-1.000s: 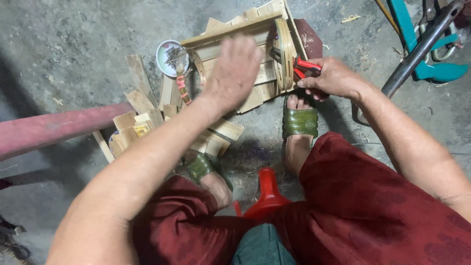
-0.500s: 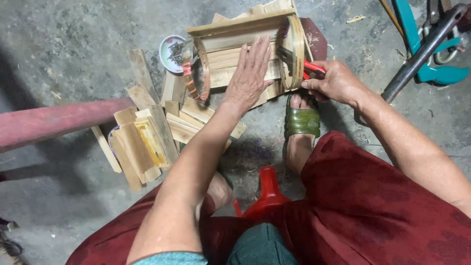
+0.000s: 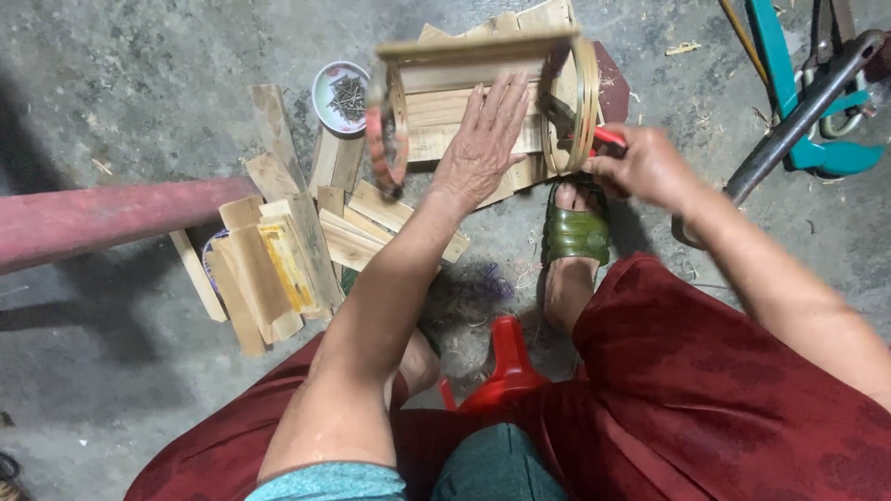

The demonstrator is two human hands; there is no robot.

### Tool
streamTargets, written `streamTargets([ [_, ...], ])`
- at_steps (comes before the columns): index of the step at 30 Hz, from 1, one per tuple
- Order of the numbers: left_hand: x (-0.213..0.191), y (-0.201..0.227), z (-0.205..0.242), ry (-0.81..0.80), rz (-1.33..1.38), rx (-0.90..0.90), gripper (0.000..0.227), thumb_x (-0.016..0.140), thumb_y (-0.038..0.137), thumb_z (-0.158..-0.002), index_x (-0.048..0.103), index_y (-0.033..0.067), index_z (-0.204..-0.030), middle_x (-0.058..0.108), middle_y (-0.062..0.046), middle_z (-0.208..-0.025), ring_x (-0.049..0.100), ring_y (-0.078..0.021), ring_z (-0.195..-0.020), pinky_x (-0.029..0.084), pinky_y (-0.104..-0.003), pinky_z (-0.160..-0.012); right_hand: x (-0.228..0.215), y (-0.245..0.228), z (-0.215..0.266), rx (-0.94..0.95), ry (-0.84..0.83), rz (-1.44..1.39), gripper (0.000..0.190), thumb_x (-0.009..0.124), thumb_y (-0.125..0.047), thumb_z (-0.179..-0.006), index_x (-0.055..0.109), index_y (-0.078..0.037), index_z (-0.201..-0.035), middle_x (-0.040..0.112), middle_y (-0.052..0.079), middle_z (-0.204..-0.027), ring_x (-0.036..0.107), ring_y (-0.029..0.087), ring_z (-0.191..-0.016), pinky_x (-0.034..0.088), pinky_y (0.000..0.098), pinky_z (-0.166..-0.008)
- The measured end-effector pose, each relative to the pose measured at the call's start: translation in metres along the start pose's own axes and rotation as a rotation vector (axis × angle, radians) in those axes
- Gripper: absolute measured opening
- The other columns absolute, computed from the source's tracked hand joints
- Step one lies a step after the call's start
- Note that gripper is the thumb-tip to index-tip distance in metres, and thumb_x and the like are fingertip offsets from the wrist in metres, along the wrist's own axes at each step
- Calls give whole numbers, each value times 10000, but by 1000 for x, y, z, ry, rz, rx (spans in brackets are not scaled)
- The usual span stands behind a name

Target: The person assembles a small wooden frame by inserting wooden slats into a circular hoop and securing them with pliers. They repeatedly adjust the slats and tighten the hoop, then remove and reposition components to fit them properly.

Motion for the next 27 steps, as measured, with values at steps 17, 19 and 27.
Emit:
streamTargets([
  [17,-25,-7,-5,-79,339,6,727,522,-28,-951,232,-55,-1617,72,-225,-1687,32,-371,-1556,34,-517,-1291,2,31,-30,-18,-506,-776,113,697,1,-885,665,50,-983,706,184,-715,634,213,-490,500,245,-412],
  [19,-21,-5,-6,-55,310,5,732,513,-63,-928,251,-54,-1612,68,-235,-1685,34,-379,-1558,32,-517,-1293,-1,13,-15,-34,-397,-659,168,715,37,-849,672,66,-1009,707,190,-717,625,229,-506,489,288,-451],
  [27,-38,-5,-10,-52,375,-33,741,511,-107,-916,259,-22,-1607,106,-239,-1670,89,-390,-1549,76,-494,-1299,10,-3,-4,-314,404,766,680,905,-308,-793,446,-2,-1190,458,102,-950,484,158,-533,511,275,-345],
])
Point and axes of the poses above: each hand's wrist, its own z-axis away from the middle knuckle, its own x-axis out of the palm, y = z × x, the point moved 5 cm from there along -z, towards the middle knuckle
